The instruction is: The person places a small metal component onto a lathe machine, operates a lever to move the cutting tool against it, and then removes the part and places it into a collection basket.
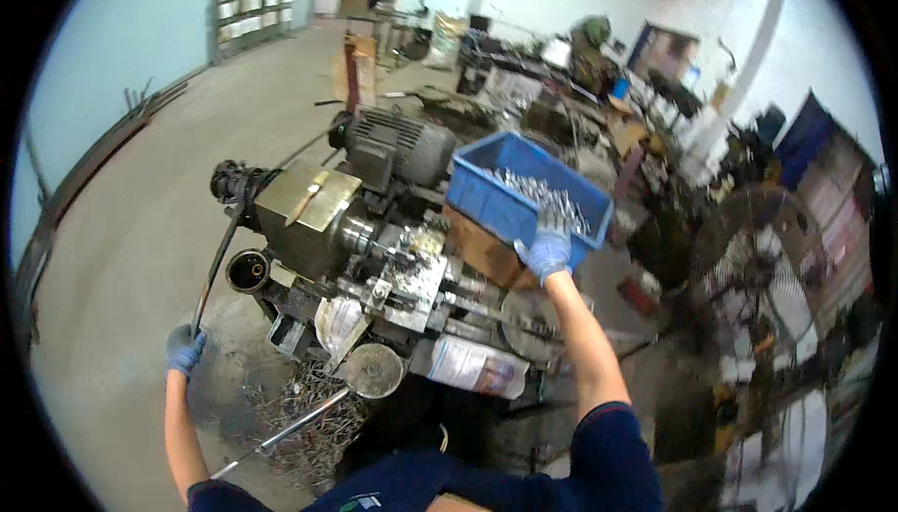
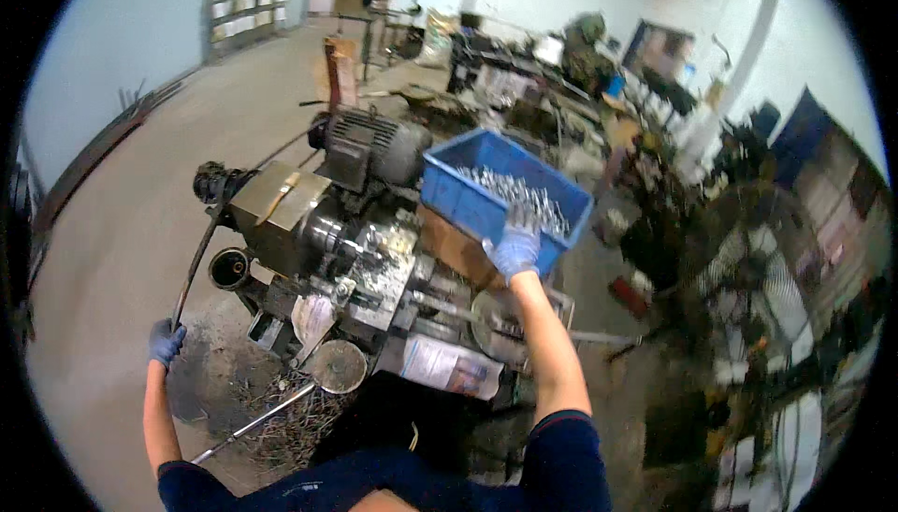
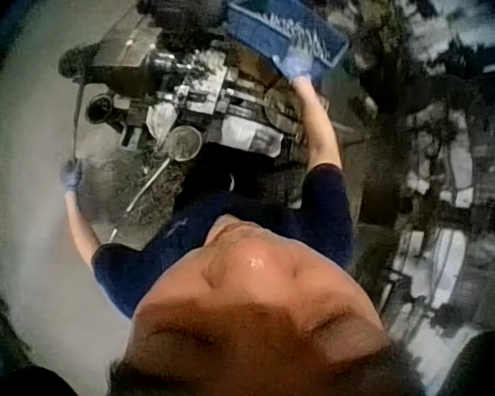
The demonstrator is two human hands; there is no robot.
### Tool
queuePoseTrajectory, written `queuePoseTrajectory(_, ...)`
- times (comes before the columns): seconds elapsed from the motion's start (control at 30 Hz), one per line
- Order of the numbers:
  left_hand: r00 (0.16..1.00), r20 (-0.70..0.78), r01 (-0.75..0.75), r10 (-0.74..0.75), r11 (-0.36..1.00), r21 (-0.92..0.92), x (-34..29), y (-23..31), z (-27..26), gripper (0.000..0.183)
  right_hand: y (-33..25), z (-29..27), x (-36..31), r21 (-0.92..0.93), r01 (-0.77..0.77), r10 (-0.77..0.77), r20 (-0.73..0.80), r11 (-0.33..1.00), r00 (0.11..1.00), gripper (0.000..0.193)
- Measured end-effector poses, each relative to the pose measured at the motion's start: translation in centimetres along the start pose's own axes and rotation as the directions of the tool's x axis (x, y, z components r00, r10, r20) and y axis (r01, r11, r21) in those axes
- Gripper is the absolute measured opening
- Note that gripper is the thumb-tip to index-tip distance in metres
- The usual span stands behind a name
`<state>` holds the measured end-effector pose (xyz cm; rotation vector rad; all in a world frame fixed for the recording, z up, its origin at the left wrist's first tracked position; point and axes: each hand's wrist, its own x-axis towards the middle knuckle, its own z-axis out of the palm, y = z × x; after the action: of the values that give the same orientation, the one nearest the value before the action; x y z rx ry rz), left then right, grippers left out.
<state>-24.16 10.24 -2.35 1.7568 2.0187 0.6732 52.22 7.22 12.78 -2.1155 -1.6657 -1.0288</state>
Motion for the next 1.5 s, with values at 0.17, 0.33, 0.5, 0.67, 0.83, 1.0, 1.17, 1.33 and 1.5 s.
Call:
queuePoseTrajectory(0.17, 0.936, 0.348, 0.206, -0.057, 0.89, -0.408, 0.6, -0.4, -3.2, 0.022, 1.2, -5.6, -7.7, 0.418, -0.258, 0.119, 0.331, 0.871, 0.936, 0.057)
queuePoseTrajectory(0.33, 0.922, 0.345, 0.304, -0.179, 0.884, -0.354, 4.4, -4.0, -3.1, 0.032, 8.9, -11.9, -21.6, 0.422, -0.667, 0.507, 0.436, 0.614, 0.743, 0.039)
queuePoseTrajectory(0.5, 0.928, 0.23, 0.346, -0.294, 0.908, -0.237, 2.5, 1.1, -2.5, 0.037, 14.9, -17.5, -39.5, -0.24, -0.92, 0.739, 0.67, 0.31, 0.074, 0.057)
queuePoseTrajectory(0.67, 0.897, 0.313, 0.389, -0.312, 0.894, -0.221, 3.1, -0.4, -1.9, 0.041, 13.5, -18.1, -55.1, -0.499, -0.845, 0.735, 0.643, 0.191, -0.214, 0.063)
queuePoseTrajectory(0.83, 0.901, 0.31, 0.378, -0.305, 0.902, -0.21, 1.4, 3.3, -1.9, 0.047, 7.8, -19.1, -55.2, -0.399, -0.79, 0.545, 0.832, 0.465, -0.099, 0.061)
queuePoseTrajectory(1.0, 0.909, 0.322, 0.344, -0.263, 0.911, -0.227, 0.7, 3.1, -2.3, 0.048, 5.2, -18.8, -53.2, -0.437, -0.468, 0.458, 0.886, 0.768, -0.075, 0.052)
queuePoseTrajectory(1.17, 0.901, 0.343, 0.332, -0.266, 0.931, -0.151, 1.7, 2.6, -1.9, 0.053, 5.7, -19.0, -51.4, -0.446, -0.554, 0.469, 0.876, 0.703, -0.111, 0.055)
queuePoseTrajectory(1.33, 0.993, 0.103, -0.108, 0.063, 0.85, 0.515, 2.6, -1.5, -3.0, 0.059, 5.3, -19.4, -43.5, -0.178, -0.845, 0.528, 0.837, 0.505, 0.14, 0.049)
queuePoseTrajectory(1.5, 0.835, 0.412, -0.234, 0.364, 0.913, -0.333, -7.4, 22.9, -1.6, 0.042, -0.4, -19.5, -31.2, 0.652, -0.538, 0.279, 0.465, 0.534, 0.84, 0.027)
